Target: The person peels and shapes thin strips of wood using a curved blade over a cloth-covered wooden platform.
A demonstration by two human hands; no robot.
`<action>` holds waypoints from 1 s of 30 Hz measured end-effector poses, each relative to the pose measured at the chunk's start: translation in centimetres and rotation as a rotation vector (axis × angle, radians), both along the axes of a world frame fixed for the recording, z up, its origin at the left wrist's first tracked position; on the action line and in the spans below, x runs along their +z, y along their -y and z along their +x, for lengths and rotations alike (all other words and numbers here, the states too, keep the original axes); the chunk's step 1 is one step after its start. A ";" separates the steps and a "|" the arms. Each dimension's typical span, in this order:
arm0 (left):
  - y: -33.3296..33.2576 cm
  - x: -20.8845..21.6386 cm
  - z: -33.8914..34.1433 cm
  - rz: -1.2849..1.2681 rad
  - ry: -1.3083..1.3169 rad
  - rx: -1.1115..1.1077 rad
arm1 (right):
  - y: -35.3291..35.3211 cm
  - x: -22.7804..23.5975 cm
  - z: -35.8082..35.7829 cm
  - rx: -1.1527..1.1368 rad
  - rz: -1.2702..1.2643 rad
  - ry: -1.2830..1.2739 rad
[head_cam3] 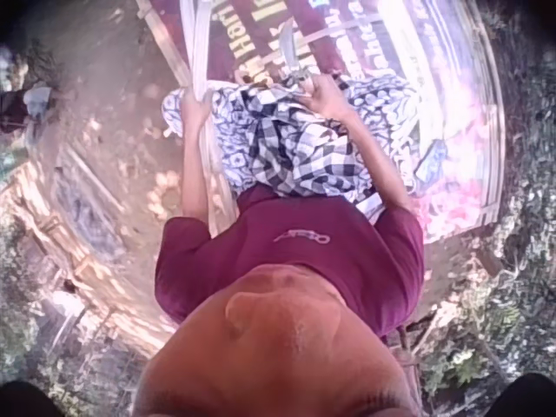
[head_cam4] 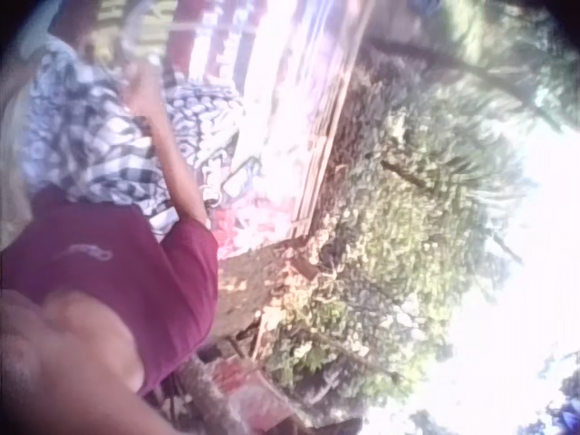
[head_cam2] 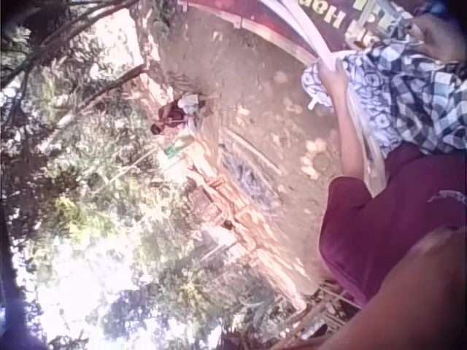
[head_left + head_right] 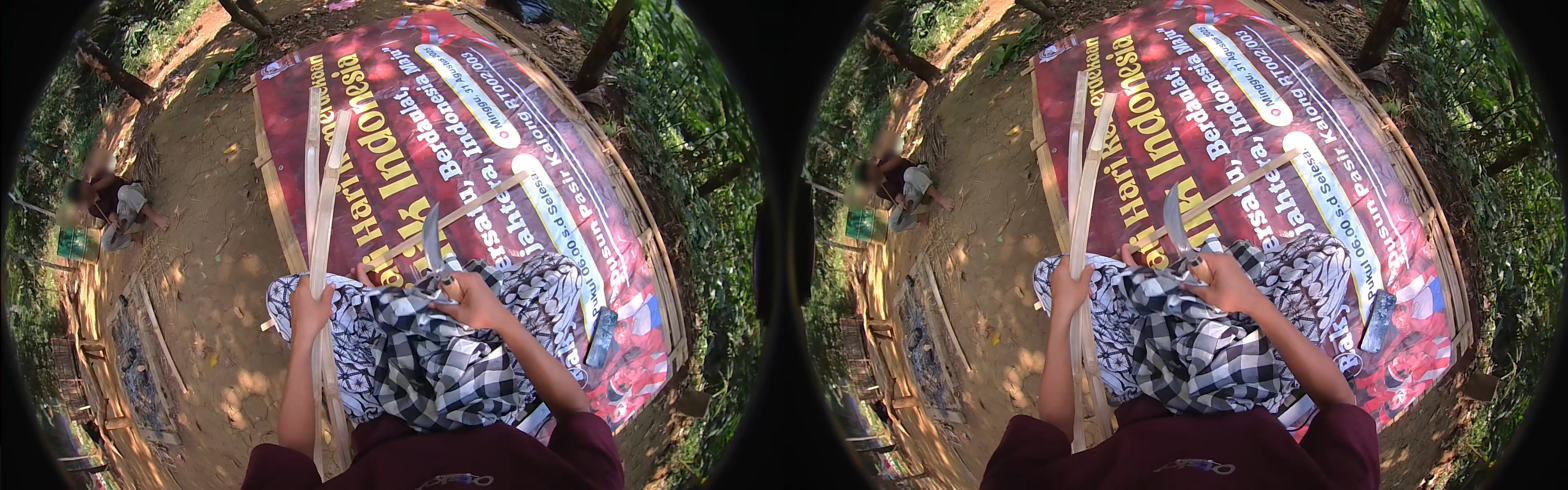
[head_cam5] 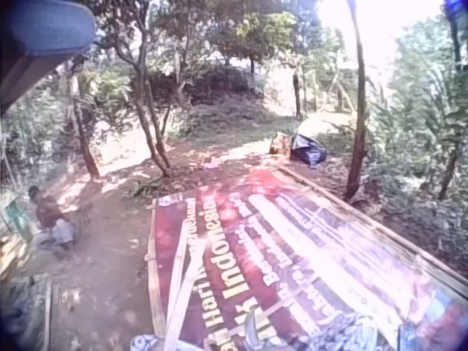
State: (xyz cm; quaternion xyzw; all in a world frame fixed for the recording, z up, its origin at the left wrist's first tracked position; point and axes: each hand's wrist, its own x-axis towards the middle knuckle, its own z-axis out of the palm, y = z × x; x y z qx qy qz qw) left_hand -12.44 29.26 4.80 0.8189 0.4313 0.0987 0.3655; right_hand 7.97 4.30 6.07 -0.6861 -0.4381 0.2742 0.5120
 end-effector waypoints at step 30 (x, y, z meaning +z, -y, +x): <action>0.2 1.6 2.1 -0.042 0.062 0.212 | 11.9 3.5 -2.2 0.205 -0.800 0.322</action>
